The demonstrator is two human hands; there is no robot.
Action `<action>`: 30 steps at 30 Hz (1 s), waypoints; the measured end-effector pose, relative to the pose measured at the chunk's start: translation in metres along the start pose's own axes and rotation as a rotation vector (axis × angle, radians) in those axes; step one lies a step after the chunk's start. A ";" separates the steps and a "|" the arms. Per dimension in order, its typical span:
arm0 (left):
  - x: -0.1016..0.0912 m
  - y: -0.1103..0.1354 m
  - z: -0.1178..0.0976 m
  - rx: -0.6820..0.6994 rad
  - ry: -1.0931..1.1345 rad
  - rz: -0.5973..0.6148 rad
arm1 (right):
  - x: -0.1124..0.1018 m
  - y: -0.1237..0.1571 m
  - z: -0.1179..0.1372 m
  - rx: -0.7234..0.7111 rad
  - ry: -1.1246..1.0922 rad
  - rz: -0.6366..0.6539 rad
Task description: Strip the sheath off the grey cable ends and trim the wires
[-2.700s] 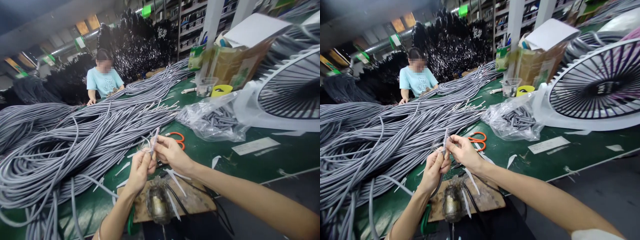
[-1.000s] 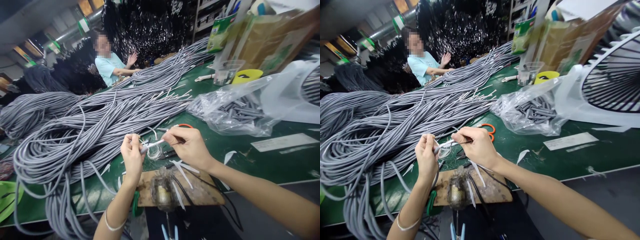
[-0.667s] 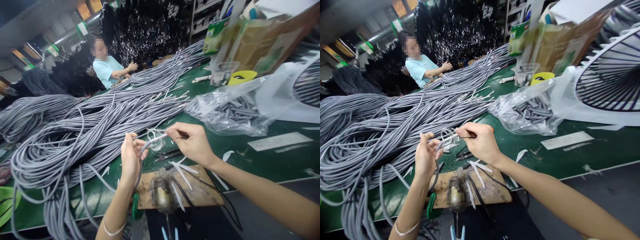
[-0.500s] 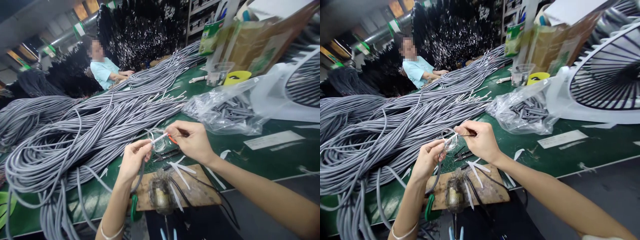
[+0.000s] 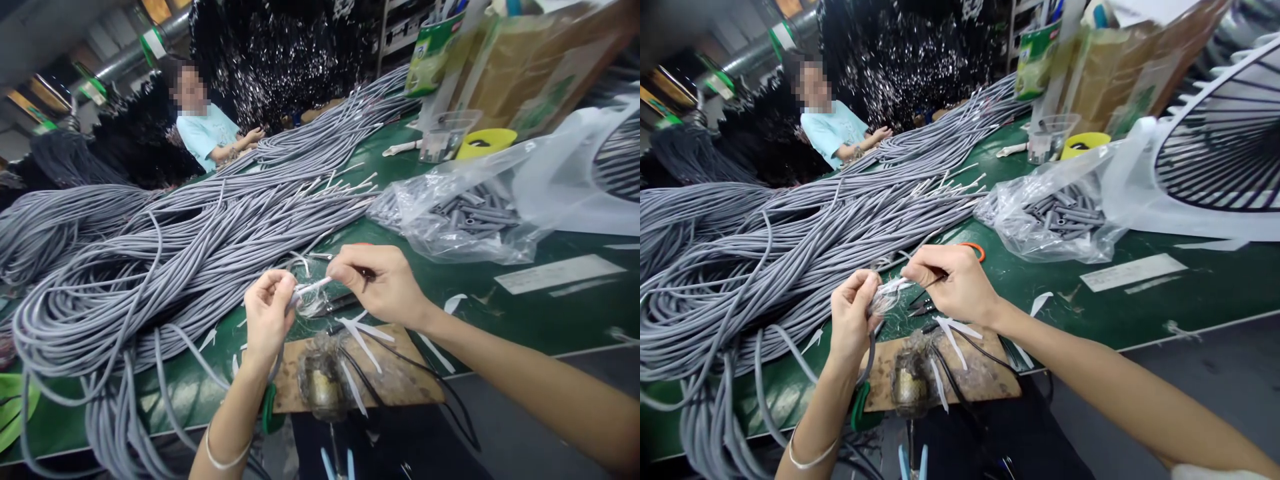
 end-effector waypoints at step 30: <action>-0.007 -0.009 -0.003 0.044 -0.152 0.140 | 0.018 0.018 0.013 -0.129 0.354 -0.047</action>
Point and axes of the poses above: each hand's wrist, its own y-axis away from the middle knuckle, its own x-axis out of the palm, z = x × y, the point moved 7 cm from there along -y, towards the middle knuckle, and after that the axes turned 4 degrees about z, right-handed, at the moved point
